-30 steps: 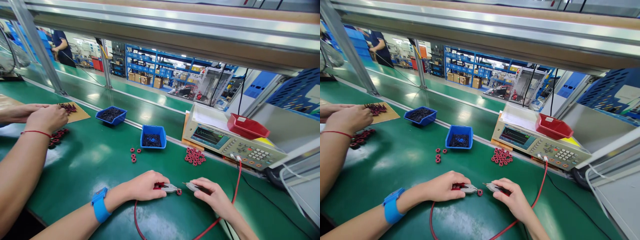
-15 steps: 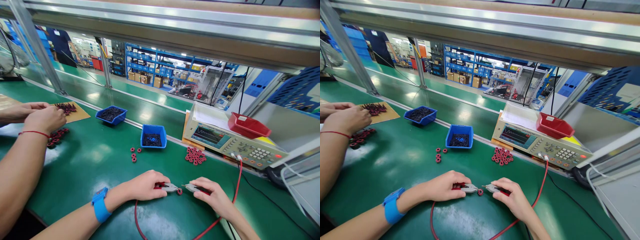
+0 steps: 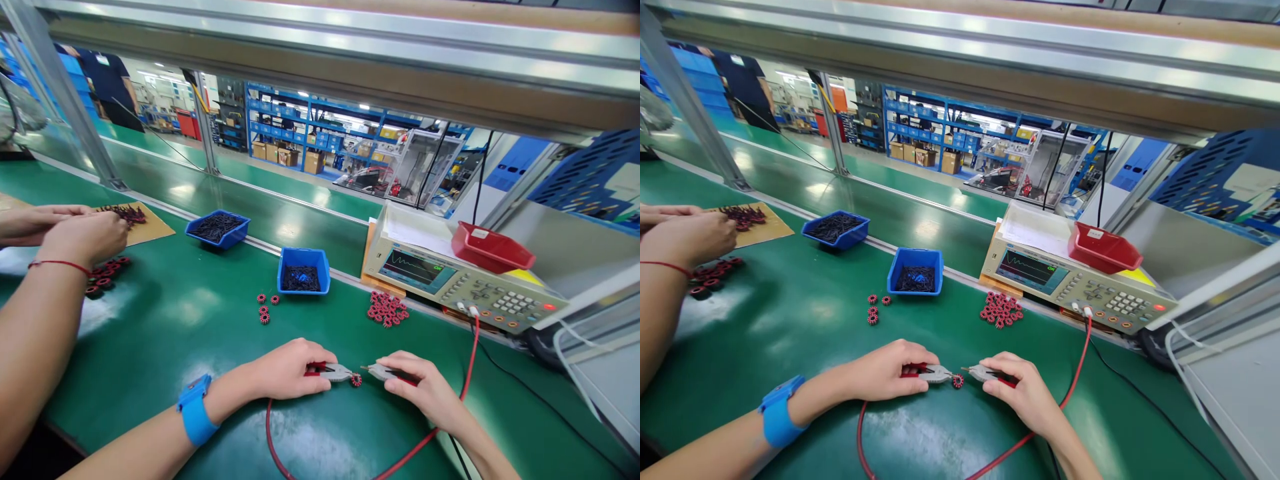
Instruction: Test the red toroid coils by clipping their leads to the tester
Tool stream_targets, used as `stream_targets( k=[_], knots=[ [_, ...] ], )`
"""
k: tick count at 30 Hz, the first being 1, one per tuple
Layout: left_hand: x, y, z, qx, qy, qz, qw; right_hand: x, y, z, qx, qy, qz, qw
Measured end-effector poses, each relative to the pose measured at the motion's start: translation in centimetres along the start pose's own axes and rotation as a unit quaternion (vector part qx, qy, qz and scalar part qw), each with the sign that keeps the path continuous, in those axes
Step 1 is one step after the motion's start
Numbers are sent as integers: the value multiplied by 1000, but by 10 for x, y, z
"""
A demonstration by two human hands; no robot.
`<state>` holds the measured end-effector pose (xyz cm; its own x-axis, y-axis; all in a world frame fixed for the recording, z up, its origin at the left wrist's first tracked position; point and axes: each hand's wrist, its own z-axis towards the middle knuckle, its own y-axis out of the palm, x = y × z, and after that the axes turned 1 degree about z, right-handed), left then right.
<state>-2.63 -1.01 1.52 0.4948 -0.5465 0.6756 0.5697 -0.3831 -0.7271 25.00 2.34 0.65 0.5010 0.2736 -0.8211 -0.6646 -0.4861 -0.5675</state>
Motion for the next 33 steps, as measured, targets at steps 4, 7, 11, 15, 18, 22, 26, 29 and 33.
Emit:
stream_targets(
  k=[4,7,11,15,18,22,26,29,33],
  knots=[
    [-1,1,0,-1,1,1,1000,-2,-5,-3,-4,-3,7,1000],
    [-1,1,0,-4,2,-2,1000,-3,-6,-5,-15,-7,9,1000],
    [-2,1,0,0,1,4,1000,-4,-5,-4,-21,-12,7,1000],
    [-3,1,0,-5,0,1,1000,-4,-5,-4,-19,-19,3,1000],
    [-3,1,0,-2,-2,-4,1000,-4,-5,-4,-15,-21,-1,1000],
    [-3,1,0,1,-7,-2,1000,-4,-4,-3,-11,-26,2,1000],
    [-3,1,0,-2,-7,5,1000,-3,-3,-2,-7,-25,-1,1000],
    [-2,2,0,3,-6,6,1000,-3,-5,-3,-8,-24,-4,1000],
    [-2,1,0,4,-4,-4,1000,-7,-6,-6,-40,-31,-3,999]
  ],
)
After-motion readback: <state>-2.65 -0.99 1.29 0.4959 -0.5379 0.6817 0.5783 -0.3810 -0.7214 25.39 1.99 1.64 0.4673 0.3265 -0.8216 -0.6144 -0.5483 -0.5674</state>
